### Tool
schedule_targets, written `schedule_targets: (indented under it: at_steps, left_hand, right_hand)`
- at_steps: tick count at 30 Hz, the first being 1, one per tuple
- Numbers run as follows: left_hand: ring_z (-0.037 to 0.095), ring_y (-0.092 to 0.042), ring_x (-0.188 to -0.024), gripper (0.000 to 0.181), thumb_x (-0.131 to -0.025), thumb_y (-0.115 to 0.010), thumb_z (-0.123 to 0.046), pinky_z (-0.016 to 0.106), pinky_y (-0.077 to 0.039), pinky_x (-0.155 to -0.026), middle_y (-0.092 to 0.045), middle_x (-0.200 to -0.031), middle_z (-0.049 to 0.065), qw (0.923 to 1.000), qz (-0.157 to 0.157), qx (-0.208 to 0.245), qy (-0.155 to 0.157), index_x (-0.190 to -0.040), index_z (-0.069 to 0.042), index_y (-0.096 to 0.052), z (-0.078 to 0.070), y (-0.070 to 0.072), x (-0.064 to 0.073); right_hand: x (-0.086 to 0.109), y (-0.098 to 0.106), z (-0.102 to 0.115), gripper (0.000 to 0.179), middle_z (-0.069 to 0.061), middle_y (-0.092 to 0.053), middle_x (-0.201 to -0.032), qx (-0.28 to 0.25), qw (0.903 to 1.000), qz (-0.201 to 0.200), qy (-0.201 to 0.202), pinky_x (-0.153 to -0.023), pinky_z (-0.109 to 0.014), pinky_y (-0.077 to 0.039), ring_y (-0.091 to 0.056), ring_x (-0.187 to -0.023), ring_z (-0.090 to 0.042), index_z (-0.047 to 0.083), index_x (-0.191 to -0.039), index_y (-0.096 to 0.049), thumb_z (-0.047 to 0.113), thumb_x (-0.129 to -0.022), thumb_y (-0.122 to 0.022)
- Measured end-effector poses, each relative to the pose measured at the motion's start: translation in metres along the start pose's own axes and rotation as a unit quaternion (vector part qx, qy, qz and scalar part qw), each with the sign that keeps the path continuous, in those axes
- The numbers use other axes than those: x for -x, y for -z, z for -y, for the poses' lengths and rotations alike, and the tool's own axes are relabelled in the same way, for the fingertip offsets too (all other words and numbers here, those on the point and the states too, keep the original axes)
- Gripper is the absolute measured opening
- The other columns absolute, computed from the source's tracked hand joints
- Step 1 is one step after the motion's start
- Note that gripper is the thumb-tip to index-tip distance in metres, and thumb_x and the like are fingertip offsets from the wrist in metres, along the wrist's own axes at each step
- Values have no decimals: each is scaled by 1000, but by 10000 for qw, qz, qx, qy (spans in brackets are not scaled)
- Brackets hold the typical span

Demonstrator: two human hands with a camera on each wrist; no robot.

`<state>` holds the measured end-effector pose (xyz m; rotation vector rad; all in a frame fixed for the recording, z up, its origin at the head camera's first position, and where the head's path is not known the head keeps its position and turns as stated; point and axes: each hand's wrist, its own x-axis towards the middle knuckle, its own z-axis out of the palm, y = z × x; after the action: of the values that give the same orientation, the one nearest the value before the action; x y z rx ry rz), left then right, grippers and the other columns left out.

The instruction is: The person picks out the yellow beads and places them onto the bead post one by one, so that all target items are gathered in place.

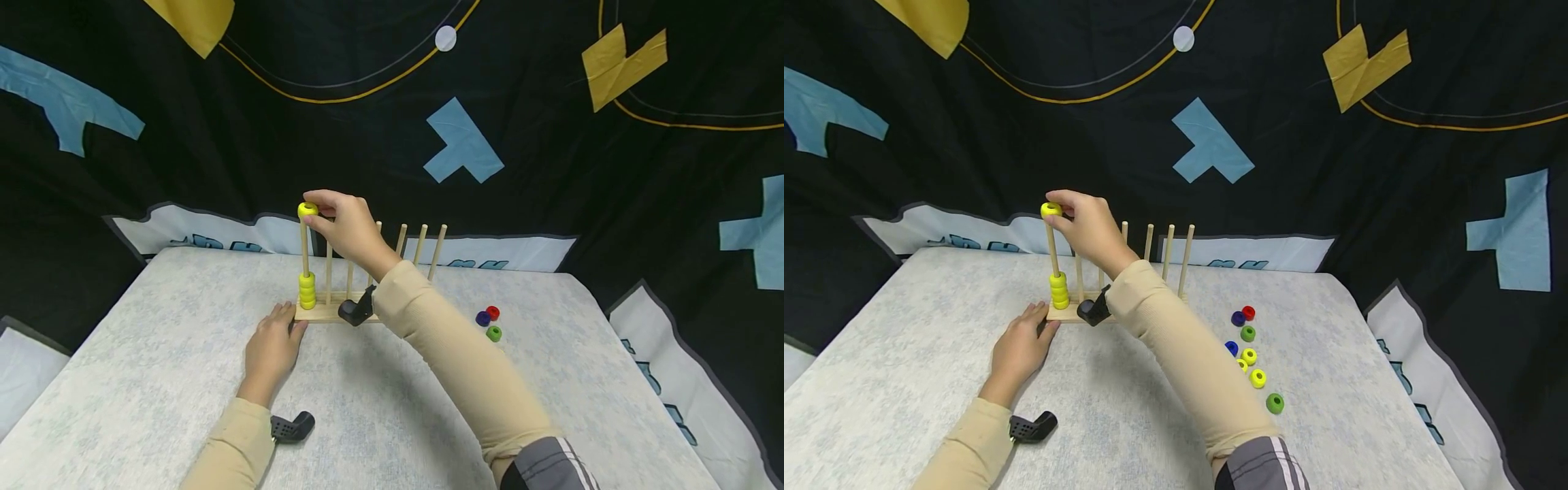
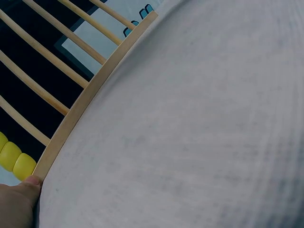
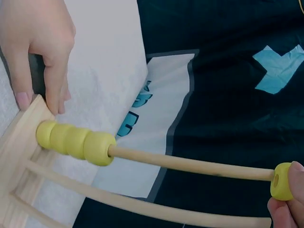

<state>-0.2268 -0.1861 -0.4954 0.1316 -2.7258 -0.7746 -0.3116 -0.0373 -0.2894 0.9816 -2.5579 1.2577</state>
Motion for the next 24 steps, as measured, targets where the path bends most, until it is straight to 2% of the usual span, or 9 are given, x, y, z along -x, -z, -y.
schedule_targets:
  at_steps: [10, 17, 24]
  left_hand:
    - [46, -42, -139, 52, -101, -59, -28, 67, -40, -106, -47, -149, 22, 10000, 45, -33, 21, -142, 3, -50, -1, 0, 0]
    - [46, -42, -140, 52, -101, -58, -28, 67, -40, -106, -47, -149, 22, 10000, 61, -23, 39, -142, 2, -50, -1, 1, 1]
    - [48, -43, -138, 52, -101, -58, -29, 68, -41, -103, -47, -149, 22, 10000, 46, -53, 34, -142, 2, -50, -1, 1, 1]
  right_hand:
    - [-4, -5, 2, 42, -2, -64, -135, 30, 9999, 96, -115, -98, -13, -50, -62, -123, -13, 12, -135, -60, 16, -95, -68]
    - [-3, -7, 1, 43, 0, -62, -140, 247, 9994, 191, -129, -102, -15, -49, -60, -126, -12, 15, -137, -59, 19, -96, -67]
    - [3, -4, 2, 42, 1, -62, -140, 341, 9994, 85, 47, -102, -16, -49, -60, -126, -11, 15, -137, -60, 22, -96, -67]
